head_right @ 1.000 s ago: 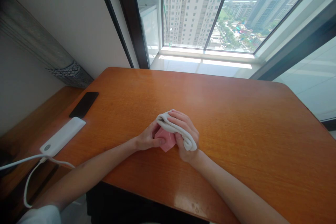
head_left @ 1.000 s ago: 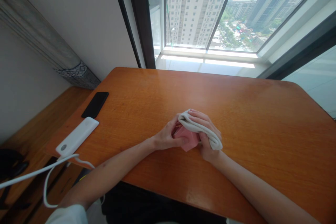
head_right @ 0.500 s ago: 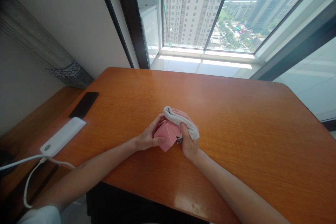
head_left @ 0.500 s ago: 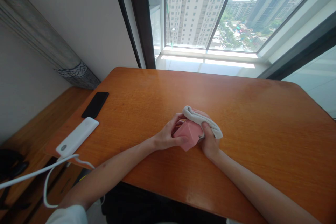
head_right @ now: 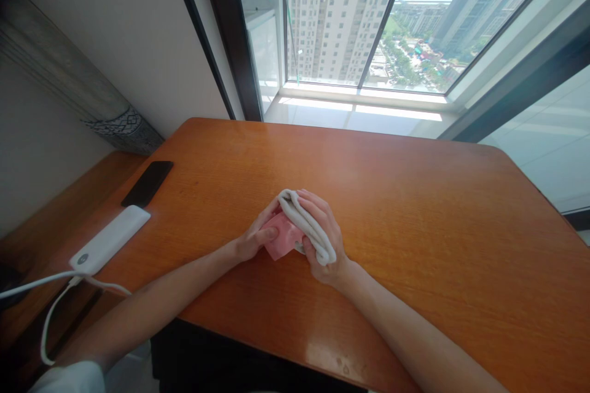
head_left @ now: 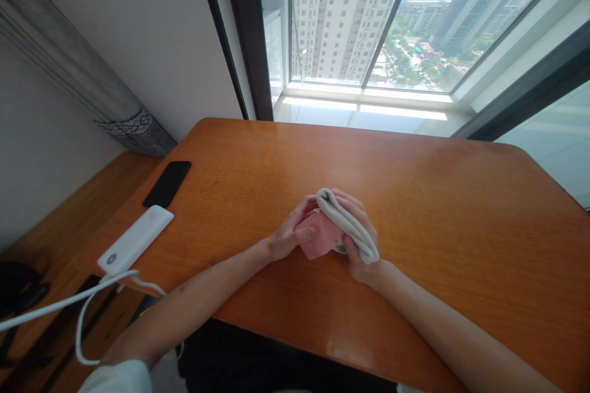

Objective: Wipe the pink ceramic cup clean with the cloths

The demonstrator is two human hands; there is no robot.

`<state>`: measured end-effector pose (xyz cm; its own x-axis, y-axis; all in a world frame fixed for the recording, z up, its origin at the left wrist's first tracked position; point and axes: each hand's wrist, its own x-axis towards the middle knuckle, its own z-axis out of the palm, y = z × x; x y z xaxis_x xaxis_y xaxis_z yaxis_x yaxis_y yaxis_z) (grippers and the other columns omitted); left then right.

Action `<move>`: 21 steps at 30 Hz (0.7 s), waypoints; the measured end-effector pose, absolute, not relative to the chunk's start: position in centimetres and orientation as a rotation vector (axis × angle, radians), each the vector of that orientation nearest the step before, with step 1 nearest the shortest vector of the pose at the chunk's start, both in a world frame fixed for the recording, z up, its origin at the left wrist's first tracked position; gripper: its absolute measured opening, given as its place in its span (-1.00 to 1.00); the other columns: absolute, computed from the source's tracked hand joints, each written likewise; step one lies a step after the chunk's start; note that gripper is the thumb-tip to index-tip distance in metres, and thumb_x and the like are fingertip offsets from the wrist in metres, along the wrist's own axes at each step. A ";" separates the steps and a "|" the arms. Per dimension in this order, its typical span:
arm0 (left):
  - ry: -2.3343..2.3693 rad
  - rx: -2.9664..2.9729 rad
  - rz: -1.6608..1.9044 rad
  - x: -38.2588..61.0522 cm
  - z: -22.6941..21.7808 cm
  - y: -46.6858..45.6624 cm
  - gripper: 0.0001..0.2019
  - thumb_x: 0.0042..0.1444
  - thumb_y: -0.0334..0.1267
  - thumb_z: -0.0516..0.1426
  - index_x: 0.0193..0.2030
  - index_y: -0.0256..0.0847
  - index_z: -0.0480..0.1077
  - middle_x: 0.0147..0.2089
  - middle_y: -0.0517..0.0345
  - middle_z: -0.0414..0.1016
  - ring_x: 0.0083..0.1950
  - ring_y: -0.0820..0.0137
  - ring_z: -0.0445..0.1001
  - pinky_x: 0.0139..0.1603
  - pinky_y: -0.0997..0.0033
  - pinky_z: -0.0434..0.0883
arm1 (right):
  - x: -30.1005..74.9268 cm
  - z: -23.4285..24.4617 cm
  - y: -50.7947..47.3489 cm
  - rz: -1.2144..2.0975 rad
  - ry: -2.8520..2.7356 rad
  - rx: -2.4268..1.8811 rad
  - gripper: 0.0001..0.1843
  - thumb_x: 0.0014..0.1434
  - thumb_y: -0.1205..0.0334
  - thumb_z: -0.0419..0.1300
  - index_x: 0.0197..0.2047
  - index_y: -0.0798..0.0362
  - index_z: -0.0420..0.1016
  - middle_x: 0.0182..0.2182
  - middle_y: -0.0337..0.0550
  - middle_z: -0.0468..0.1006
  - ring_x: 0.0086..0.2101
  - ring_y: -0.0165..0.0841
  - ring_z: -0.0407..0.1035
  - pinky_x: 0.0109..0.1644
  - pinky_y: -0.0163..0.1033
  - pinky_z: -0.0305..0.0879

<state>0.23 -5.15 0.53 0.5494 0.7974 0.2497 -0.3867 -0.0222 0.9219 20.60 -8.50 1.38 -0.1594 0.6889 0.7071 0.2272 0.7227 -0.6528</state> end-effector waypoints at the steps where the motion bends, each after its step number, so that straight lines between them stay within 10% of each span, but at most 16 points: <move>1: 0.402 1.265 0.989 0.3 0.6 -5.2 -0.25 0.22 0.23 0.36 0.41 -0.12 0.37 0.36 -0.15 0.50 0.37 -0.02 0.48 0.39 0.01 0.41 | 20.7 1.4 -8.5 0.455 -1.749 -0.711 -0.36 0.56 -0.05 0.07 0.61 -0.14 0.29 0.49 0.03 0.40 0.45 0.12 0.31 0.53 0.44 0.30; 21: 0.449 1.412 0.887 -0.4 1.2 -5.5 -0.28 0.29 0.28 0.29 0.45 -0.06 0.39 0.31 -0.01 0.55 0.30 -0.02 0.55 0.37 -0.04 0.51 | 20.3 1.4 -8.7 0.135 -1.759 -0.674 -0.41 0.52 0.21 0.27 0.54 -0.19 0.38 0.43 0.07 0.51 0.39 0.12 0.45 0.33 0.42 0.60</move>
<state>-0.39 -5.47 1.19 0.6169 0.7532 0.2284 -0.2618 -0.0774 0.9620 20.34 -8.66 1.44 -0.1451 0.5043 0.8512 0.3682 0.8261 -0.4267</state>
